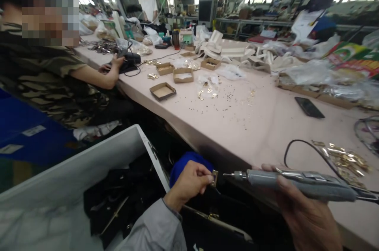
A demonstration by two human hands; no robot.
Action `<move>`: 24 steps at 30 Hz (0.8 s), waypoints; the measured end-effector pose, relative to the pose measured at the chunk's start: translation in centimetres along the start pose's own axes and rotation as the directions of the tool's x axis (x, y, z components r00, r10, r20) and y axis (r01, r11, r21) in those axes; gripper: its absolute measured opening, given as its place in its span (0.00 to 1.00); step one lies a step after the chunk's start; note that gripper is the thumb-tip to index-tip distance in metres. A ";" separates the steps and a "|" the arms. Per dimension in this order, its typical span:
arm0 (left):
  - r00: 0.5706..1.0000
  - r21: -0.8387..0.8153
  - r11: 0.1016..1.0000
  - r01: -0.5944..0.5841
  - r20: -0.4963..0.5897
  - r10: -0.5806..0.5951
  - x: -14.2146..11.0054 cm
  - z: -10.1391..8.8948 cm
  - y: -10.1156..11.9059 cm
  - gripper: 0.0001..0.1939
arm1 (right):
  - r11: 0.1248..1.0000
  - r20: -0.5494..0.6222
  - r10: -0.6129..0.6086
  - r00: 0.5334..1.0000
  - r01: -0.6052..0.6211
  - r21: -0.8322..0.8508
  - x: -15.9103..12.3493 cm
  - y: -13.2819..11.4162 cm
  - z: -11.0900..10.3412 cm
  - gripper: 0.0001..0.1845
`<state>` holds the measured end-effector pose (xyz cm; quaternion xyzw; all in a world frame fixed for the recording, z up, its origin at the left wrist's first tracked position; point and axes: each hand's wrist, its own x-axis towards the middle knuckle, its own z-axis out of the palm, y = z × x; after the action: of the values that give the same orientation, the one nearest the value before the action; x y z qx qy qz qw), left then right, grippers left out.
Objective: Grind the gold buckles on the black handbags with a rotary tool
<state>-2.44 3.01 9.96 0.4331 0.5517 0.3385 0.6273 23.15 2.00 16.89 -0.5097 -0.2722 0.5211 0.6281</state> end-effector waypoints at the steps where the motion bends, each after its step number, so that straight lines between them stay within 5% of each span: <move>1: 1.000 -0.015 1.000 0.011 -0.006 -0.012 0.0 0.0 0.1 0.09 | 1.000 0.016 0.015 1.000 -0.015 -0.015 -0.6 0.1 0.2 0.21; 16: 0.997 -0.117 0.991 0.060 -0.049 -0.066 -0.6 -0.7 -0.5 0.06 | 0.948 0.116 0.050 0.992 -0.010 -0.318 -4.2 0.1 4.3 0.27; 24: 0.990 -0.132 0.984 0.119 -0.063 -0.128 -1.2 -0.9 0.5 0.05 | 0.921 0.153 0.058 0.986 0.006 -0.389 -5.0 -0.2 4.4 0.26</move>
<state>-3.50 2.23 10.88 0.3447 0.5768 0.3487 0.6533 17.82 -1.08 19.45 -0.5837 -0.4132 0.5048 0.4834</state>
